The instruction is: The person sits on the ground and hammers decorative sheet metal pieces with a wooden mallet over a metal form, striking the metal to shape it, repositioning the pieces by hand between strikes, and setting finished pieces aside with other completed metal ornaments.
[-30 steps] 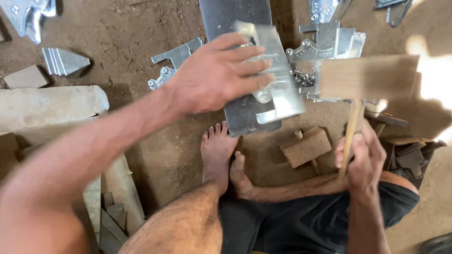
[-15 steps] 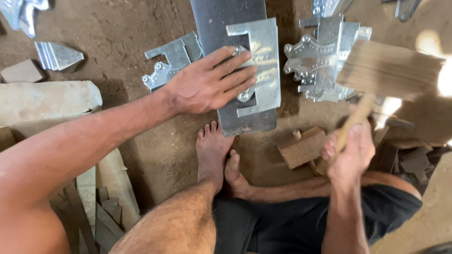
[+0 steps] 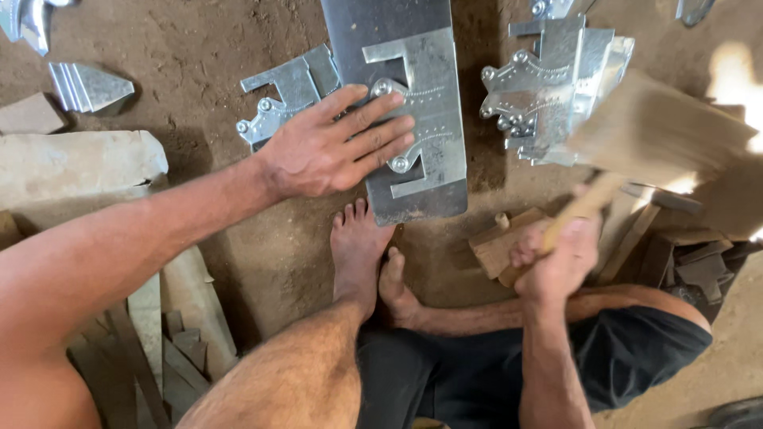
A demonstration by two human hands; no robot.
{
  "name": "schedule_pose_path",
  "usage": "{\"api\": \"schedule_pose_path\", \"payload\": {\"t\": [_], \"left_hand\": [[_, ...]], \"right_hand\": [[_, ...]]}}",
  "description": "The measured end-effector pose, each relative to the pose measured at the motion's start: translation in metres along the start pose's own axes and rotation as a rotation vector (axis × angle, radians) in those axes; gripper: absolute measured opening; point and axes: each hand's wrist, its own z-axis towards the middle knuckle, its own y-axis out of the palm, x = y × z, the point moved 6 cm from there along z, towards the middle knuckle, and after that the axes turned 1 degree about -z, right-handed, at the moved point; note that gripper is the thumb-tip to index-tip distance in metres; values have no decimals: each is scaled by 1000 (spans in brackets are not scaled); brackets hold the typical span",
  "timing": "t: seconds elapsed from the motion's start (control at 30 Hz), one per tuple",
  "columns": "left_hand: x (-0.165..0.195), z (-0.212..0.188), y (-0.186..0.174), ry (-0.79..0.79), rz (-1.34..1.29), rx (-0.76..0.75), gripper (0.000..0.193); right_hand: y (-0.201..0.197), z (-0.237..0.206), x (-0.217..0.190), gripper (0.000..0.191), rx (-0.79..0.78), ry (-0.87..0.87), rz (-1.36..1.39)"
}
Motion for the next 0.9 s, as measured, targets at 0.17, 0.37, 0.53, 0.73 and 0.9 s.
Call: {"api": "schedule_pose_path", "payload": {"t": [0.17, 0.37, 0.53, 0.73, 0.9], "left_hand": [[-2, -3, -3, -39, -34, 25, 49], [-2, -5, -3, -38, -31, 24, 50], [-5, -6, -5, -68, -67, 45, 49], [-7, -7, -5, -69, -125, 58, 49], [-9, -6, -5, -81, -114, 33, 50]], "right_hand": [[5, 8, 5, 37, -26, 97, -117], [1, 8, 2, 23, 4, 35, -134], [2, 21, 5, 37, 104, 110, 459], [20, 37, -1, 32, 48, 222, -87], [46, 55, -36, 21, -178, -116, 305]]}}
